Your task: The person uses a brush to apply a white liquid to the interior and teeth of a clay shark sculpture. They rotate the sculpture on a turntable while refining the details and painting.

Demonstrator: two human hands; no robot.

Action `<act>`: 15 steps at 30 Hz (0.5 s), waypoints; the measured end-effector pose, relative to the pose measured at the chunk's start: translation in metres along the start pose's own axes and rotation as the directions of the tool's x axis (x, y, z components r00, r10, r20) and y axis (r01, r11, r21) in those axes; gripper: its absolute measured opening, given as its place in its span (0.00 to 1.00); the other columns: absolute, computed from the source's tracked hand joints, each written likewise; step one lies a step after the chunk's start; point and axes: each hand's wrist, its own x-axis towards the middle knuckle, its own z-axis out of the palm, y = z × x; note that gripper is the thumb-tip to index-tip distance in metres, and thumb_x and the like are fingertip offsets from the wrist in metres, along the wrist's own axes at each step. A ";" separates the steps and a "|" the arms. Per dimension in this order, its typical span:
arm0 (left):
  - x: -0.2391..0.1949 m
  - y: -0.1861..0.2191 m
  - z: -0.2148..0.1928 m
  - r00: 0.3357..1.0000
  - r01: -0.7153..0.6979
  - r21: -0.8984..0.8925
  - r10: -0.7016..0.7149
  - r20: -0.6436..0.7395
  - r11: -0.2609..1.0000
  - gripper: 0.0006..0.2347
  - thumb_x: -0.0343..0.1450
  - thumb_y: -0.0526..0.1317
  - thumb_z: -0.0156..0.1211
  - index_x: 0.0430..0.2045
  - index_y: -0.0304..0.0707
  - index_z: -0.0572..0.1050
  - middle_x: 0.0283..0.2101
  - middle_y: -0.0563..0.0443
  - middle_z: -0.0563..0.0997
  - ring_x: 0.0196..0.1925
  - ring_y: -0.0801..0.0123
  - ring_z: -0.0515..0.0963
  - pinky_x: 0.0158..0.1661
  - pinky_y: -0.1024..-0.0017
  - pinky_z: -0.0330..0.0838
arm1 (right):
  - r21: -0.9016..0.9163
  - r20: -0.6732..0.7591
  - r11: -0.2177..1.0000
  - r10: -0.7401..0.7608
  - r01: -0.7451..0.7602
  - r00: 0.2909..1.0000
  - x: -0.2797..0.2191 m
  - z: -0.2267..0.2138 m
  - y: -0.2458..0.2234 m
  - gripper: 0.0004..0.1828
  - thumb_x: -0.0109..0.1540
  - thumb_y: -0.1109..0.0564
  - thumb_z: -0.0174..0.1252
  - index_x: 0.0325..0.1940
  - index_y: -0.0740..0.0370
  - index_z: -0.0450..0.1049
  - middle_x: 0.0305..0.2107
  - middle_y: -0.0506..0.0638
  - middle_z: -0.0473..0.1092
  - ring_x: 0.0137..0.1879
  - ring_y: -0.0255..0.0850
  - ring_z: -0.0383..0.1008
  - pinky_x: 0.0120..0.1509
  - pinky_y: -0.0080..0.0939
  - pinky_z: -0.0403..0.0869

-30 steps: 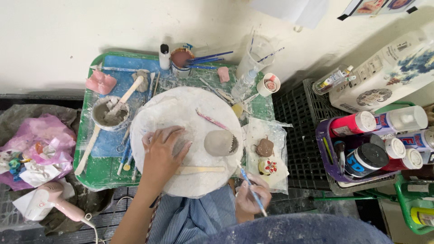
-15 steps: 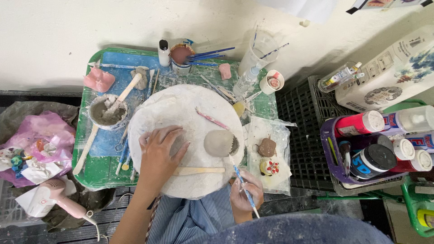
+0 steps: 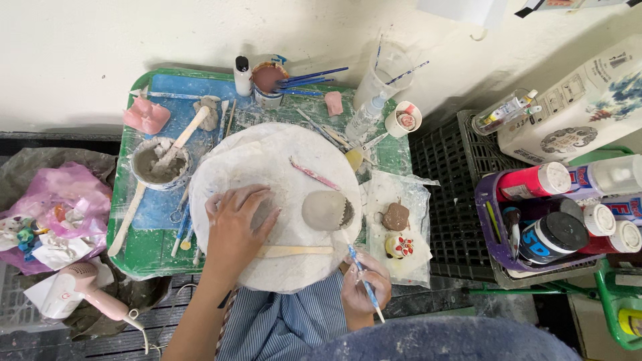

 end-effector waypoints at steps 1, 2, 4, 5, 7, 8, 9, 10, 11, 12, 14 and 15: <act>0.000 0.000 0.000 1.000 0.001 -0.001 -0.001 0.000 1.000 0.14 0.66 0.44 0.67 0.44 0.44 0.80 0.52 0.56 0.80 0.57 0.60 0.75 0.63 0.52 0.54 | -0.009 0.015 1.000 -0.010 0.010 1.000 0.001 -0.001 0.000 0.14 0.66 0.66 0.59 0.47 0.62 0.59 0.47 0.60 0.72 0.48 0.47 0.82 0.50 0.43 0.85; 0.000 0.000 0.000 1.000 -0.001 -0.001 0.001 0.001 1.000 0.14 0.66 0.44 0.67 0.44 0.44 0.80 0.52 0.56 0.80 0.57 0.61 0.75 0.63 0.52 0.54 | -0.018 0.028 1.000 -0.020 0.021 0.999 0.002 -0.001 0.000 0.14 0.65 0.66 0.59 0.47 0.61 0.60 0.47 0.60 0.72 0.47 0.47 0.82 0.49 0.42 0.85; 0.000 0.000 0.000 1.000 -0.003 -0.006 0.003 0.001 1.000 0.14 0.67 0.45 0.67 0.44 0.45 0.80 0.52 0.57 0.80 0.57 0.61 0.75 0.63 0.52 0.54 | -0.083 0.054 0.996 -0.040 0.044 0.998 0.004 0.000 -0.001 0.14 0.64 0.66 0.60 0.46 0.61 0.61 0.46 0.60 0.73 0.47 0.49 0.82 0.48 0.43 0.85; 0.000 0.000 0.000 1.000 -0.002 -0.010 0.002 0.001 1.000 0.14 0.67 0.45 0.67 0.44 0.45 0.79 0.52 0.57 0.80 0.57 0.61 0.75 0.63 0.52 0.54 | -0.115 0.068 0.992 -0.049 0.057 0.996 0.005 0.000 0.000 0.14 0.63 0.66 0.60 0.46 0.61 0.61 0.46 0.61 0.73 0.47 0.50 0.82 0.48 0.43 0.85; -0.001 -0.001 0.001 1.000 0.000 -0.009 0.000 0.005 1.000 0.14 0.67 0.45 0.67 0.44 0.45 0.79 0.52 0.57 0.80 0.57 0.61 0.75 0.63 0.53 0.54 | -0.107 0.070 0.992 -0.059 0.066 0.996 0.005 0.000 0.001 0.14 0.63 0.67 0.60 0.46 0.62 0.61 0.45 0.61 0.73 0.47 0.50 0.82 0.48 0.44 0.85; -0.001 -0.001 0.001 1.000 0.000 -0.004 0.000 0.007 1.000 0.14 0.66 0.45 0.67 0.44 0.45 0.79 0.52 0.57 0.80 0.57 0.61 0.75 0.63 0.52 0.54 | -0.103 0.071 0.992 -0.065 0.072 0.995 0.004 0.000 0.002 0.14 0.62 0.67 0.59 0.46 0.62 0.62 0.44 0.61 0.73 0.47 0.50 0.82 0.49 0.45 0.85; -0.001 -0.001 0.002 1.000 0.001 0.002 -0.001 0.008 1.000 0.14 0.66 0.45 0.68 0.44 0.45 0.79 0.52 0.57 0.80 0.57 0.61 0.75 0.63 0.52 0.54 | -0.062 0.047 0.996 -0.057 0.060 0.997 0.002 -0.001 0.003 0.14 0.63 0.68 0.59 0.46 0.62 0.61 0.45 0.61 0.73 0.49 0.51 0.81 0.50 0.45 0.85; -0.001 -0.002 0.002 1.000 -0.003 0.006 0.003 0.005 1.000 0.14 0.66 0.45 0.68 0.44 0.44 0.79 0.52 0.56 0.80 0.57 0.60 0.75 0.63 0.52 0.54 | -0.021 0.024 0.999 -0.048 0.049 0.999 -0.001 -0.002 0.005 0.14 0.63 0.68 0.59 0.46 0.62 0.61 0.45 0.61 0.72 0.51 0.51 0.80 0.51 0.45 0.84; -0.001 -0.002 0.003 1.000 -0.008 0.011 0.008 0.002 1.000 0.14 0.66 0.45 0.68 0.44 0.44 0.79 0.52 0.56 0.80 0.57 0.60 0.75 0.63 0.53 0.54 | 0.019 0.001 0.999 -0.038 0.038 0.999 -0.004 -0.004 0.007 0.14 0.64 0.69 0.59 0.47 0.61 0.61 0.46 0.61 0.71 0.52 0.51 0.80 0.52 0.46 0.84; -0.001 -0.002 0.003 1.000 -0.012 0.016 0.012 -0.003 1.000 0.15 0.66 0.45 0.68 0.45 0.44 0.80 0.52 0.55 0.80 0.57 0.59 0.75 0.63 0.53 0.54 | 0.063 -0.003 0.998 -0.010 0.010 1.000 -0.007 -0.006 0.010 0.14 0.64 0.69 0.58 0.47 0.61 0.60 0.46 0.60 0.71 0.51 0.49 0.80 0.51 0.44 0.85; -0.001 -0.003 0.004 1.000 -0.007 0.019 0.007 -0.001 1.000 0.15 0.66 0.45 0.68 0.45 0.44 0.80 0.52 0.56 0.80 0.57 0.60 0.75 0.63 0.53 0.54 | 0.149 -0.008 0.988 0.049 -0.048 0.999 -0.014 -0.012 0.016 0.15 0.65 0.68 0.57 0.48 0.61 0.59 0.47 0.59 0.71 0.49 0.44 0.81 0.48 0.41 0.86; -0.001 -0.003 0.004 1.000 -0.003 0.020 0.003 0.001 1.000 0.15 0.67 0.46 0.68 0.45 0.44 0.80 0.52 0.56 0.80 0.57 0.60 0.75 0.63 0.53 0.54 | 0.219 -0.025 0.969 0.118 -0.110 0.993 -0.017 -0.013 0.021 0.13 0.66 0.68 0.57 0.48 0.61 0.60 0.45 0.60 0.72 0.46 0.44 0.81 0.45 0.41 0.84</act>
